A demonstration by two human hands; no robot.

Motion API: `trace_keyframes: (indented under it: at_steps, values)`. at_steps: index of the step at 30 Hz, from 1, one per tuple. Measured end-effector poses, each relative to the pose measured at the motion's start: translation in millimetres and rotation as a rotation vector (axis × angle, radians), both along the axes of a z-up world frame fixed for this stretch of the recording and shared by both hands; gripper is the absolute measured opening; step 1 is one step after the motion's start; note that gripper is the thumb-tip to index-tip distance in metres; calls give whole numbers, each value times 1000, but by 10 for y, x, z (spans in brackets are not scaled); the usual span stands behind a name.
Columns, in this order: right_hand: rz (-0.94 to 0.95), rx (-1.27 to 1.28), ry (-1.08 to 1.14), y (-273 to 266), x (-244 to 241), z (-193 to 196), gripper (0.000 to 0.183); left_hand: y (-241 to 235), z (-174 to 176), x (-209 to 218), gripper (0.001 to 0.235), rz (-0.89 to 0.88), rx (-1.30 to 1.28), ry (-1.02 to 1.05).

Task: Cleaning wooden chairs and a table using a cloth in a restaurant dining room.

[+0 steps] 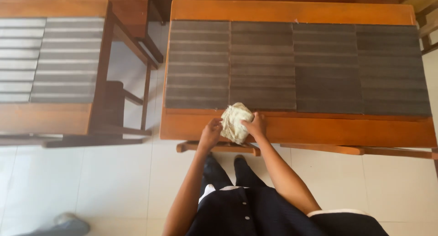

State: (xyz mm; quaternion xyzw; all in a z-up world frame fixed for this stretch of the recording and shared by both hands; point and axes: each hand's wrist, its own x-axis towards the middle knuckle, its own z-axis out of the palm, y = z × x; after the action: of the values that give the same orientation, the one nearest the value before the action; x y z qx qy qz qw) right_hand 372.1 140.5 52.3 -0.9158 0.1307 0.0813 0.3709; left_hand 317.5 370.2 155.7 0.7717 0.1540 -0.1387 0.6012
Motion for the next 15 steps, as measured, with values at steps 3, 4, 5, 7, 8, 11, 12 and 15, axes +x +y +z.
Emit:
trace_keyframes:
  at_steps: [3,4,5,7,8,11,12,15]
  values:
    - [-122,241,73,221,-27,278,53,160,-80,120,36,-76,-22,39]
    - [-145,241,68,312,-25,428,53,245,-178,192,36,-99,-22,36]
    - [-211,387,93,407,-26,586,46,332,-269,261,38,-128,-14,-3]
    - [-286,536,112,601,-76,880,39,471,-426,315,40,-167,-4,-44]
    - [-336,591,114,725,-102,993,38,552,-508,330,41,-173,-33,-41]
    - [-466,741,131,1112,-213,1412,39,701,-292,353,43,-182,-144,85]
    - [-529,826,148,1201,-243,1569,41,687,-147,361,46,-169,-233,205]
    - [-607,1045,205,1491,-318,1739,45,768,647,395,56,-90,-347,438]
